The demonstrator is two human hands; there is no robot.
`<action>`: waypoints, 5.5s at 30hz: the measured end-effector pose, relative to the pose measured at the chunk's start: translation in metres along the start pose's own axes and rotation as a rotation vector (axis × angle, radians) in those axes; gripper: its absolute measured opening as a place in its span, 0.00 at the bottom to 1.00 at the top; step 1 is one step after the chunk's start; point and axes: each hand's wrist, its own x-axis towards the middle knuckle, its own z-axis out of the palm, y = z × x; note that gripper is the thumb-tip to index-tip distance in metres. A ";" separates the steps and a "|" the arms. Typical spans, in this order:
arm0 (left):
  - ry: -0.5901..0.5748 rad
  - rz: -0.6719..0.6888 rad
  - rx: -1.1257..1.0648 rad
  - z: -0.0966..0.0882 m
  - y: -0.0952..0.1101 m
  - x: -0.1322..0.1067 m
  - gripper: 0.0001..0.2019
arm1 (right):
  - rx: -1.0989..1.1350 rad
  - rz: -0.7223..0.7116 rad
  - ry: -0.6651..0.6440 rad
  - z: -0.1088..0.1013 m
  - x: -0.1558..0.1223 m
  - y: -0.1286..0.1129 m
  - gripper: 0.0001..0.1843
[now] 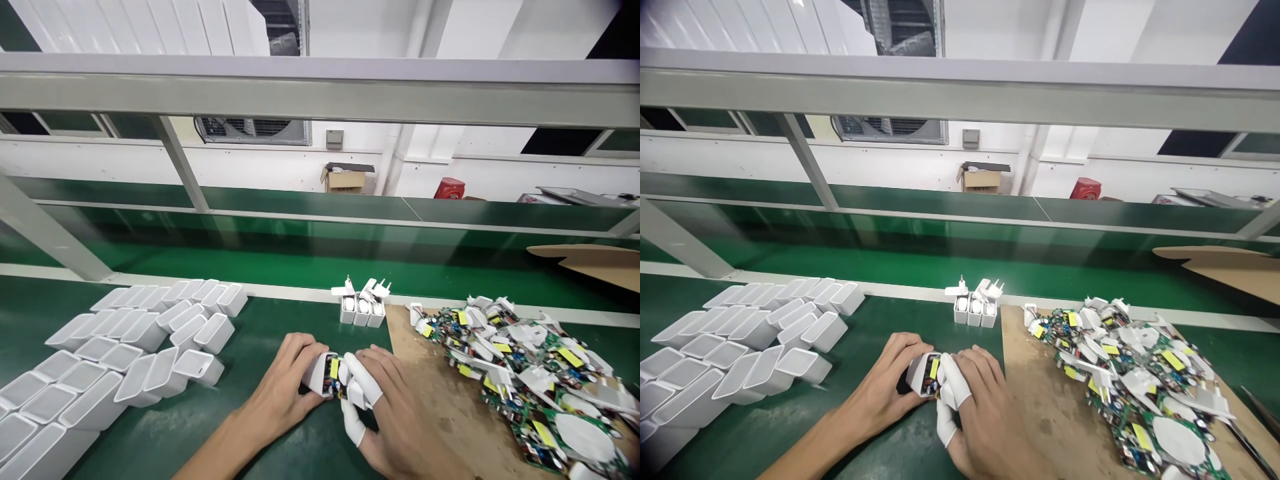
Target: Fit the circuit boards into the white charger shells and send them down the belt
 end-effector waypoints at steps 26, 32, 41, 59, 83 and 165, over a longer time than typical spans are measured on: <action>-0.004 -0.013 -0.004 0.003 -0.003 0.001 0.29 | 0.041 0.044 -0.035 0.001 -0.007 0.002 0.32; 0.024 -0.007 -0.017 0.004 -0.003 0.000 0.28 | 0.024 0.033 -0.003 0.000 -0.003 0.000 0.29; 0.033 -0.020 -0.044 0.004 -0.001 0.000 0.30 | -0.007 -0.003 0.039 -0.002 0.005 -0.001 0.27; -0.237 -0.427 -0.502 -0.018 0.012 -0.010 0.30 | 0.461 0.232 -0.159 0.017 -0.010 0.009 0.24; -0.095 -0.023 -0.330 -0.001 0.003 -0.013 0.57 | 0.375 0.077 -0.108 0.023 -0.005 0.007 0.26; 0.231 -0.396 -0.374 0.025 -0.048 0.093 0.48 | 0.619 0.762 0.337 0.074 -0.029 0.100 0.32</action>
